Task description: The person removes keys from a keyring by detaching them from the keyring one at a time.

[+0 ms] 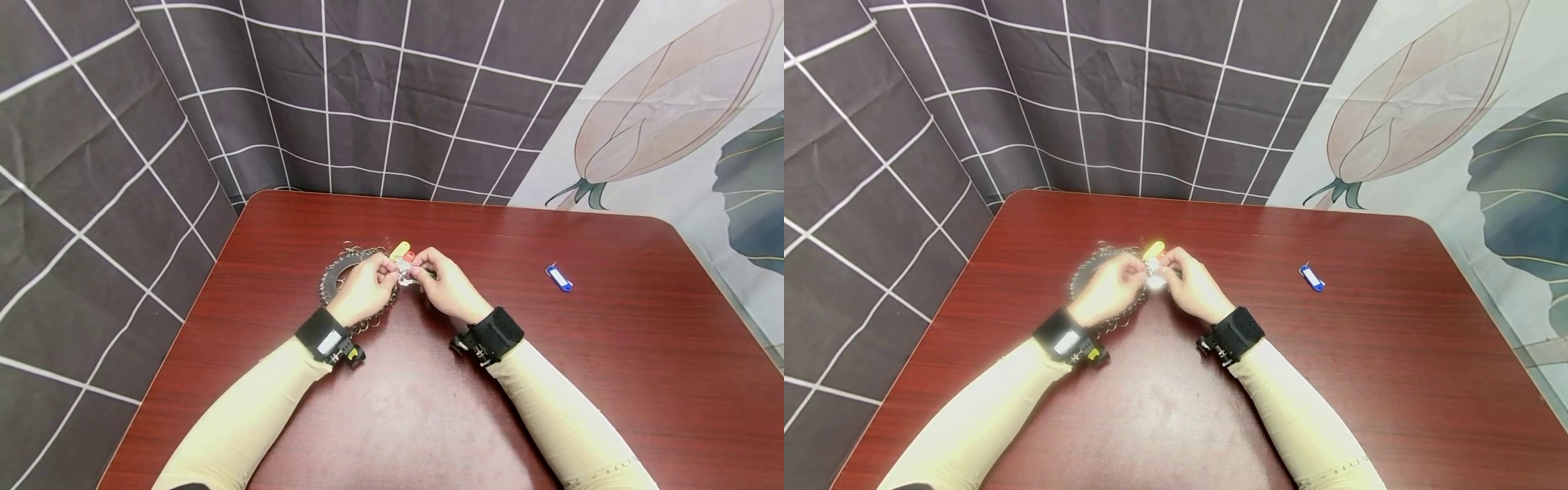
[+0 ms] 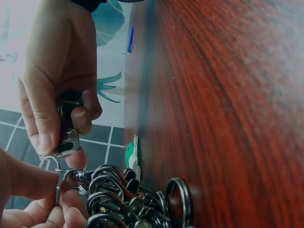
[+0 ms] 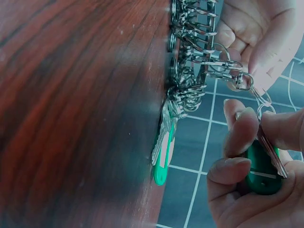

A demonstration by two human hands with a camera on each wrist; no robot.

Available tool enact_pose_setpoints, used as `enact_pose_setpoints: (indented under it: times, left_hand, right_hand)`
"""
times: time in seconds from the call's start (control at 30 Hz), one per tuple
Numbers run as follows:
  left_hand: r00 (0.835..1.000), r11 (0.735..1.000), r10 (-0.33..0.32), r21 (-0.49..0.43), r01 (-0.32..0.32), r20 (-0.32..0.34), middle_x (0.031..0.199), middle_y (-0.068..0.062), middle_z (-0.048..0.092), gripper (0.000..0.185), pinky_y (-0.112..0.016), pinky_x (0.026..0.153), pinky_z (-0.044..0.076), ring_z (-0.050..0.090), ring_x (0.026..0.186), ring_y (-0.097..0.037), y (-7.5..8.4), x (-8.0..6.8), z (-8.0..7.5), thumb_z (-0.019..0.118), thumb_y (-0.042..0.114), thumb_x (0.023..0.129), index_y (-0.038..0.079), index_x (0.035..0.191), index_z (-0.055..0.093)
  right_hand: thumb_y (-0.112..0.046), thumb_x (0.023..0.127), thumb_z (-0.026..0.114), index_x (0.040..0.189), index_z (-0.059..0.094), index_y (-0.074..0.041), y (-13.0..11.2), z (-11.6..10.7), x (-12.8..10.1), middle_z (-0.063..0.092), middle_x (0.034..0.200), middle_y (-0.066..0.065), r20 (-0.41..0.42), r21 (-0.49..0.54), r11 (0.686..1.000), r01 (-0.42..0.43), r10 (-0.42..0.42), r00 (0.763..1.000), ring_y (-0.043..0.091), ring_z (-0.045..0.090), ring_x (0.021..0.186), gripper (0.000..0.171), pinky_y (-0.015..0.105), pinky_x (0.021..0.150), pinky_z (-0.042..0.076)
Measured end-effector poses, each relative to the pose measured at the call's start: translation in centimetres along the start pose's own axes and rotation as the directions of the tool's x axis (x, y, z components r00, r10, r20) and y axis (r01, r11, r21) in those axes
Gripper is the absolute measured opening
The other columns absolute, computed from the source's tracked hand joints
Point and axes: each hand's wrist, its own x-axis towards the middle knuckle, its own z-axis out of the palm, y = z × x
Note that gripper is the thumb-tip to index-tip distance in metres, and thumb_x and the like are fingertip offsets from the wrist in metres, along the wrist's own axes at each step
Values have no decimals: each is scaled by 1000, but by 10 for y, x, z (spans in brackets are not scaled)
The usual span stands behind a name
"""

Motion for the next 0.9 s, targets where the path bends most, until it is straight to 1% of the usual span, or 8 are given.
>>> enact_pose_setpoints:
  times: [0.07,0.17,0.27,0.5,0.6,0.77,0.83,0.9]
  left_hand:
    - [1000,1000,8,-3,-9,-8,86,-3,61,8,-29,71,49,59,77,-14,0,0,0,59,9,92,6,99,60]
    - [1000,1000,16,-11,-16,-17,86,-3,61,8,-29,71,49,59,77,-14,1,-1,-1,58,8,91,6,98,60]
    - [999,1000,19,-15,-20,-26,85,-3,60,7,-29,72,49,58,77,-14,0,-1,-1,58,8,91,7,98,60]
    - [999,1000,12,-17,-13,-43,86,-3,58,10,-30,70,49,57,76,-15,1,-2,-2,55,7,91,8,101,57]
    - [999,1000,3,-15,-3,-43,88,-3,57,13,-30,71,48,56,78,-16,2,-3,-3,55,6,91,8,103,57]
    - [999,1000,12,-7,-13,-40,89,-4,57,14,-31,73,48,54,80,-17,3,-3,-3,55,4,90,7,103,58]
    - [999,1000,21,-6,-21,-40,88,-3,58,14,-31,72,47,54,79,-16,2,-3,-3,55,5,90,8,103,59]
    - [999,1000,27,-9,-28,-38,87,-3,59,13,-31,71,47,54,77,-16,2,-2,-3,55,5,91,8,103,60]
  right_hand:
    - [-8,97,57,100,54,-5,1,1,0,63,85,19,4,6,1000,12,-12,1000,18,54,58,6,25,52,44]
    - [-6,96,57,102,53,-4,2,1,1,64,91,18,7,14,999,30,-30,1000,24,59,68,7,25,58,44]
    - [-6,96,58,103,54,-4,1,1,1,64,92,16,9,13,999,38,-39,999,28,61,73,8,26,60,45]
    - [-11,95,61,98,58,-8,0,0,0,62,88,1,9,-46,997,63,-63,998,14,57,76,5,28,69,46]
    - [-15,95,62,96,60,-11,0,-1,0,62,87,-2,23,-59,996,63,-62,998,11,58,69,4,29,68,47]
    - [-17,94,64,93,62,-14,0,-1,-1,63,87,-2,47,-59,997,50,-48,998,13,56,48,4,31,62,49]
    - [-18,95,63,93,62,-15,0,-1,-1,63,87,-2,48,-58,997,42,-40,998,15,57,45,4,31,61,49]
    - [-17,95,62,92,62,-15,1,-1,-1,63,85,-2,47,-65,997,41,-38,998,15,58,48,4,30,62,49]
